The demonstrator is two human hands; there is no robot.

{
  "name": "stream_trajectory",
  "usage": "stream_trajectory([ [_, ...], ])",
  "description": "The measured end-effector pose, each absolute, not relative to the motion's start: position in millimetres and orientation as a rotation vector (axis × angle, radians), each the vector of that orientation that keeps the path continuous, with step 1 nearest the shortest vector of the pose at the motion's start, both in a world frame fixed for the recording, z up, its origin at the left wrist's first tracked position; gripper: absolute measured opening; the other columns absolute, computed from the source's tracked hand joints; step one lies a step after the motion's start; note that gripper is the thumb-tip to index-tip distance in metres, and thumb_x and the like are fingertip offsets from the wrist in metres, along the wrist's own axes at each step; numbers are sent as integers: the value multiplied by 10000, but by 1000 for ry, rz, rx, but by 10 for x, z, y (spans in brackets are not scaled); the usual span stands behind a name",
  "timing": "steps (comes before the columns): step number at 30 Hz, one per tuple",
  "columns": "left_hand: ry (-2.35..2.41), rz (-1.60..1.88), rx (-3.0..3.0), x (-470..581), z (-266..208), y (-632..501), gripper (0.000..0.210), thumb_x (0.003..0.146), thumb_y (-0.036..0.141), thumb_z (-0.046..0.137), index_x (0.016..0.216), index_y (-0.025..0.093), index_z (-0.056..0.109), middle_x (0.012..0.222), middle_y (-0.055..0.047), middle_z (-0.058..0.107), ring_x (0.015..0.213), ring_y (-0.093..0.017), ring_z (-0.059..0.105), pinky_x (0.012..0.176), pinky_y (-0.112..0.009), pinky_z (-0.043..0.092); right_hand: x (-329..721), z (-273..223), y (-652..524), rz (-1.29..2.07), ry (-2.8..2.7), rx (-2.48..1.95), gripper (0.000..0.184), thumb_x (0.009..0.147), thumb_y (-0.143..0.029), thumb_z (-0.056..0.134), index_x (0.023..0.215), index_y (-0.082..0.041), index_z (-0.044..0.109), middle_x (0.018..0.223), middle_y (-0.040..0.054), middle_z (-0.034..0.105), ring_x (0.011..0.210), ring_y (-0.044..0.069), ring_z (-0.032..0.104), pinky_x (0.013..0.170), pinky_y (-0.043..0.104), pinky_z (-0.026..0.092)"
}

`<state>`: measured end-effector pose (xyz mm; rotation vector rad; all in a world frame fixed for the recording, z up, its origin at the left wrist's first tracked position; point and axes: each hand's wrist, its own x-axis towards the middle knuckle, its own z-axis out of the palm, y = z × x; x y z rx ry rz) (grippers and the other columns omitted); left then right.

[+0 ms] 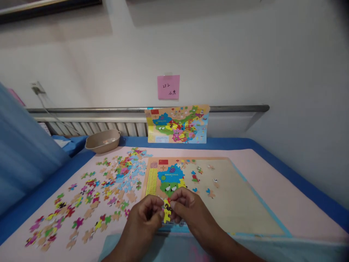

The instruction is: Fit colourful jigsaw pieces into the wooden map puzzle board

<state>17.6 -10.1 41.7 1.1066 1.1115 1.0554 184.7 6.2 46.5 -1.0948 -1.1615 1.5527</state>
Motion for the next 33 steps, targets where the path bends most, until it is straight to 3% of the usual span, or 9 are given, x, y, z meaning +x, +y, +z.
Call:
stream_trajectory([
  [8, 1230, 1028, 1141, 163, 416, -102, 253, 711, 359, 742, 825, 137, 707, 650, -11, 628, 558, -101, 491, 523, -207, 368, 1832, 482, 66, 1581, -1127, -1088, 272, 691, -398, 711, 802, -202, 558, 567, -31, 629, 507, 119, 566, 526, 229, 439],
  [15, 1194, 1029, 979, 211, 492, -77, 254, 613, 327, 777, 660, 158, 593, 530, 17, 576, 461, -94, 513, 471, -193, 362, 1835, 525, 55, 1554, -1089, -1118, 278, 683, -396, 714, 793, -208, 542, 585, -29, 634, 523, 126, 576, 547, 246, 445],
  [23, 1197, 957, 882, 224, 471, -79, 205, 591, 292, 701, 669, 177, 550, 492, -11, 612, 401, -103, 516, 443, -205, 389, 1818, 502, 57, 1537, -1078, -1106, 330, 665, -424, 763, 786, -205, 547, 579, -43, 607, 531, 131, 584, 558, 259, 451],
  [33, 1149, 976, 820, 224, 466, -106, 262, 620, 320, 754, 695, 170, 553, 550, -10, 637, 404, -101, 538, 440, -209, 406, 1815, 447, 74, 1532, -1090, -1104, 317, 672, -408, 767, 781, -204, 550, 591, -35, 615, 550, 135, 586, 553, 256, 453],
])
